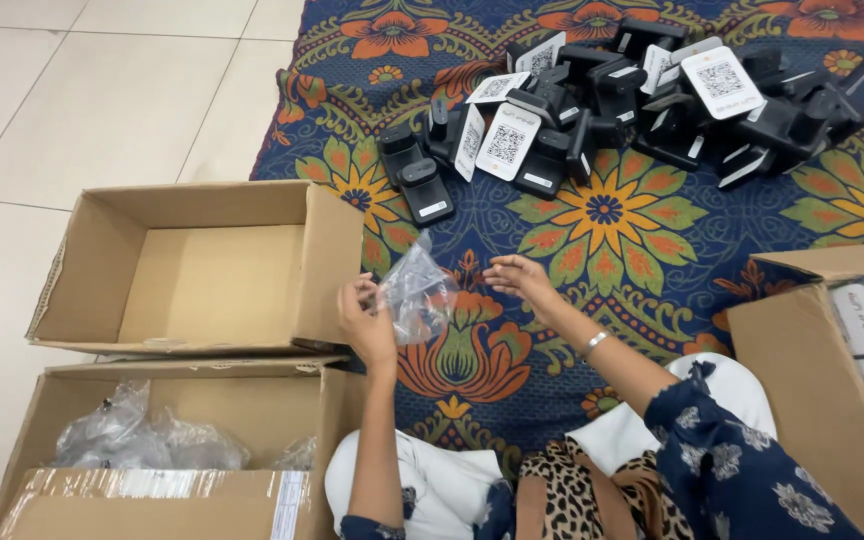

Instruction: The person sits on a patterned rug and packs small white electronic devices into clear plastic bags. They take each device from a pile, place it into a bag, and then put the bagged device into a cardboard box. The person repeats this process for multiple devices.

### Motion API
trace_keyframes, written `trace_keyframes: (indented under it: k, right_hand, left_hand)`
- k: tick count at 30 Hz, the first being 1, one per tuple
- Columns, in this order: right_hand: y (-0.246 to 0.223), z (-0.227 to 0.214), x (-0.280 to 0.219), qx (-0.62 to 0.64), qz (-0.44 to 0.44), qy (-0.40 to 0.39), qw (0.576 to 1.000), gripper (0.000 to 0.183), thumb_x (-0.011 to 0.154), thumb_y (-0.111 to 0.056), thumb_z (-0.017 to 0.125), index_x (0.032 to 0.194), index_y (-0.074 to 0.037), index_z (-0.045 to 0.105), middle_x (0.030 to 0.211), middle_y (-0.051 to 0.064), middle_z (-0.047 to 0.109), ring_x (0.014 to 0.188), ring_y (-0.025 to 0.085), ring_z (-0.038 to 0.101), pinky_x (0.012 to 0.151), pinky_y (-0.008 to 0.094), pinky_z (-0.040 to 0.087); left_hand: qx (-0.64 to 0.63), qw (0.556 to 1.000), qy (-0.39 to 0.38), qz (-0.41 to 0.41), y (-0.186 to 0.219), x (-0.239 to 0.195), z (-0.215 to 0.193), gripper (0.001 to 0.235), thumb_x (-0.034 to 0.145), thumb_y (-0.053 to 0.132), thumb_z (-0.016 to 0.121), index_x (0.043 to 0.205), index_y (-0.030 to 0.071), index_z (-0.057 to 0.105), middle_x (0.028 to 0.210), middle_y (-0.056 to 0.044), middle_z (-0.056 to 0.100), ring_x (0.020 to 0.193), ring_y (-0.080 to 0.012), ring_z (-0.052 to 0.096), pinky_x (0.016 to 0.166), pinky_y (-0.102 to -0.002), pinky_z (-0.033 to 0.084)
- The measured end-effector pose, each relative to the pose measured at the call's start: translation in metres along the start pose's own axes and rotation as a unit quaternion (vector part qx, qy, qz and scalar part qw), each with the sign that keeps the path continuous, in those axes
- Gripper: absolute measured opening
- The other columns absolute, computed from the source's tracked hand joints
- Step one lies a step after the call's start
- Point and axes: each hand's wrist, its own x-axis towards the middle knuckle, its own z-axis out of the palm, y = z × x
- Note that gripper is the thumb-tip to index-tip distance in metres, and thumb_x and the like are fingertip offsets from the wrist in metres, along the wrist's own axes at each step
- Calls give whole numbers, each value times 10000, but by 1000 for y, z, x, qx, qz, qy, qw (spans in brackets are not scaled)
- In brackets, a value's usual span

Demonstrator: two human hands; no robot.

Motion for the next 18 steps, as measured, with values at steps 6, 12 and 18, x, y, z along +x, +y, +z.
trace_keyframes:
  k: [6, 12, 18]
  right_hand:
    - [92, 12, 183, -472, -173, 112, 857, 849, 851, -477, 828, 1376, 92, 480, 1337, 284, 588, 1238, 369, 610, 1049, 446, 504]
    - [45, 110, 228, -618, -76, 149, 768, 1243, 830, -655, 768, 1560, 79, 80, 1545, 398, 219, 1458, 568, 229, 1105, 712, 279]
    - [41, 147, 244, -661, 40, 268, 700, 1293, 799, -706, 732, 1579, 98, 87, 1553, 431, 226, 1442, 617, 249, 1078, 743, 312]
  left_hand:
    - [85, 996, -12, 29, -12, -7, 11, 209, 876, 55, 711, 1048, 25, 596, 1020, -136, 593, 899, -324, 673, 744, -419, 529]
    - [172, 981, -19, 89, -26, -9, 14, 169, 920, 59, 732, 1063, 65, 641, 1006, -72, 643, 952, -339, 666, 808, -463, 513]
    - [128, 975, 2, 183, -47, -15, 20, 182, 870, -95, 689, 1009, 20, 665, 1299, -169, 564, 920, -250, 699, 677, -324, 563]
